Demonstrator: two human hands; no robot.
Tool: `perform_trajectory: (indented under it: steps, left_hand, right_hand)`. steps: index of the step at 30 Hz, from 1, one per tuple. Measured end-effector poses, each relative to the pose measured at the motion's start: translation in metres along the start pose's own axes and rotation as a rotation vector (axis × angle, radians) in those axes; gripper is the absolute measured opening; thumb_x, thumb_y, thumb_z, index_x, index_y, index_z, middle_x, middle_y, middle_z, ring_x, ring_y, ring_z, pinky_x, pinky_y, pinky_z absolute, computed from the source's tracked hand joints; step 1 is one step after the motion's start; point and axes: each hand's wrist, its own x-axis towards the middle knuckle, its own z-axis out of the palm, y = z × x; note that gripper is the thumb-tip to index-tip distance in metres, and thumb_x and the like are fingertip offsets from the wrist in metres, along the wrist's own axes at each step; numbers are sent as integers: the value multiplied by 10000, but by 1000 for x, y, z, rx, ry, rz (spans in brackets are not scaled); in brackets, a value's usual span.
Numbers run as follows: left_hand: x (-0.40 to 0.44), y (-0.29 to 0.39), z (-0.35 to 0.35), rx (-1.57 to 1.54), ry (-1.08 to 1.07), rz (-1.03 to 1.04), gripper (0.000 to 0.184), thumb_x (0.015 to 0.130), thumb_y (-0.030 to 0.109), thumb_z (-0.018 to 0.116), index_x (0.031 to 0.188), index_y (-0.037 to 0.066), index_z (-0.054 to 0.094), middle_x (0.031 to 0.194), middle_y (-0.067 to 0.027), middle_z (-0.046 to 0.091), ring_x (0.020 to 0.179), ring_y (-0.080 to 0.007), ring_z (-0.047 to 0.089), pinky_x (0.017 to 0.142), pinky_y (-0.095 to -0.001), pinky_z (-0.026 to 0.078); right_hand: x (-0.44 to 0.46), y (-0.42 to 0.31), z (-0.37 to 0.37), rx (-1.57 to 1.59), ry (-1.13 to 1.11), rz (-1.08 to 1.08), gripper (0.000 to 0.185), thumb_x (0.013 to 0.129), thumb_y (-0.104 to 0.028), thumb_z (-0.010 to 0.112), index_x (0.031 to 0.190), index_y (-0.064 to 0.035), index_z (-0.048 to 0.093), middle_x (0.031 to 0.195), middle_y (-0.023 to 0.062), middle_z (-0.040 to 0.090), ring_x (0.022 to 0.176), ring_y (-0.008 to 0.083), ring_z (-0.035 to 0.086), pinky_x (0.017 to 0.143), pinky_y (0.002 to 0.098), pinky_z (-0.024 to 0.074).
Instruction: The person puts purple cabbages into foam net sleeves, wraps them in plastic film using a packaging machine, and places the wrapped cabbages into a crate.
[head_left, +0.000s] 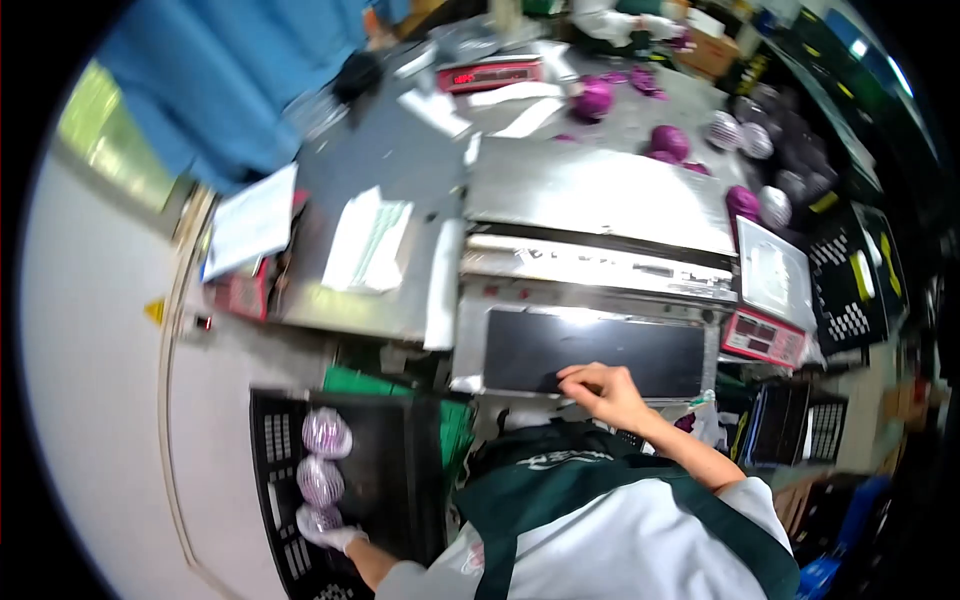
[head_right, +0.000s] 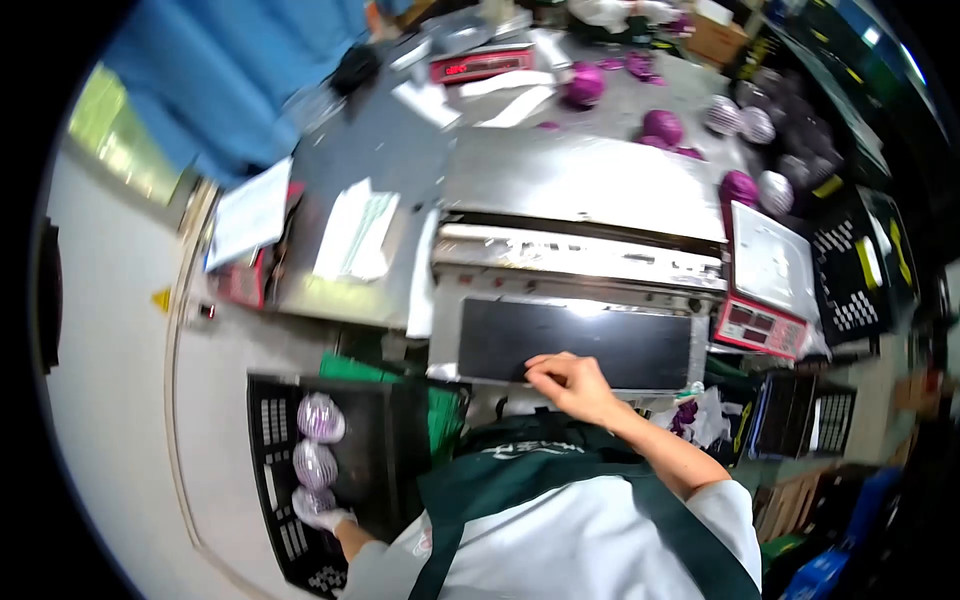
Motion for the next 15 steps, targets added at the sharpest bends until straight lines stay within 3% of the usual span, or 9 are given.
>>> perform_trajectory:
  steps: [3, 5, 6, 8, 10, 11, 12, 13, 15]
  left_hand:
    - [20, -22, -8, 32, 158, 47, 398, 822, 369, 509, 1063, 74, 624, 946, -108, 623, 864, -269, 592, 700, -384, 509]
    - [57, -35, -16, 569, 283, 107, 313, 783, 268, 559, 927, 9, 658, 849, -114, 644, 745, -263, 604, 608, -389, 492]
    - [-5, 43, 51, 1336, 520, -116, 360, 820, 266, 546, 956, -57, 629, 913, -176, 642, 808, -294, 611, 650, -421, 506]
    - [-39, 55, 118, 800, 443, 641, 426, 838, 268, 562, 1057, -97, 563, 1084, -246, 579, 888, -334, 599, 758, -433, 495]
    - [-60, 61, 182, 557, 21, 587, 425, 844, 127, 524, 1203, -84, 439, 1102, -240, 533, 1056, -330, 504, 944, -391, 391]
    - [-97, 68, 223, 581, -44, 683, 384, 844, 66, 493, 1201, -68, 448, 1115, -213, 515, 1063, -311, 489, 938, -369, 379]
    - [-131, 76, 255, 331, -403, 489, 349, 837, 27, 484, 1171, -71, 459, 1124, -178, 496, 1081, -275, 468, 946, -355, 367]
    - [-147, 55, 277, 466, -519, 642, 439, 872, 68, 504, 1274, -45, 368, 1282, -186, 425, 1171, -273, 428, 1006, -373, 332]
    - [-266, 72, 316, 226, -877, 588, 504, 844, 17, 509, 1314, -30, 332, 1327, -164, 384, 1211, -277, 401, 1032, -372, 306]
  right_hand:
    - [-4, 8, -21, -10, 73, 18, 172, 812, -164, 631, 898, -21, 668, 968, 112, 661, 813, 232, 631, 721, 313, 504]
    - [-7, 16, -43, 50, 133, 40, 189, 813, -172, 637, 919, -19, 665, 953, 104, 665, 768, 189, 631, 694, 288, 503]
    - [-9, 22, -56, 112, 161, 59, 198, 814, -175, 641, 932, -18, 662, 941, 100, 667, 744, 163, 628, 679, 273, 502]
    - [-10, 28, -87, 189, 209, 130, 203, 820, -181, 652, 951, -26, 666, 883, 65, 671, 736, 97, 605, 659, 242, 498]
    - [-7, 31, -124, 241, 266, 144, 229, 818, -187, 661, 975, -20, 658, 860, 54, 665, 739, 91, 602, 648, 240, 498]
    - [-4, 34, -143, 244, 294, 140, 256, 813, -200, 669, 984, -11, 652, 851, 54, 663, 741, 92, 602, 642, 240, 497]
    - [1, 37, -163, 249, 320, 134, 283, 807, -213, 677, 993, -1, 646, 842, 54, 661, 743, 93, 603, 636, 240, 495]
    - [7, 41, -187, 189, 326, 186, 321, 797, -237, 688, 991, 14, 642, 838, 55, 661, 746, 95, 606, 648, 243, 494]
    - [24, 44, -233, 115, 332, 157, 349, 780, -262, 703, 991, 10, 644, 841, 62, 661, 750, 109, 612, 662, 253, 492]
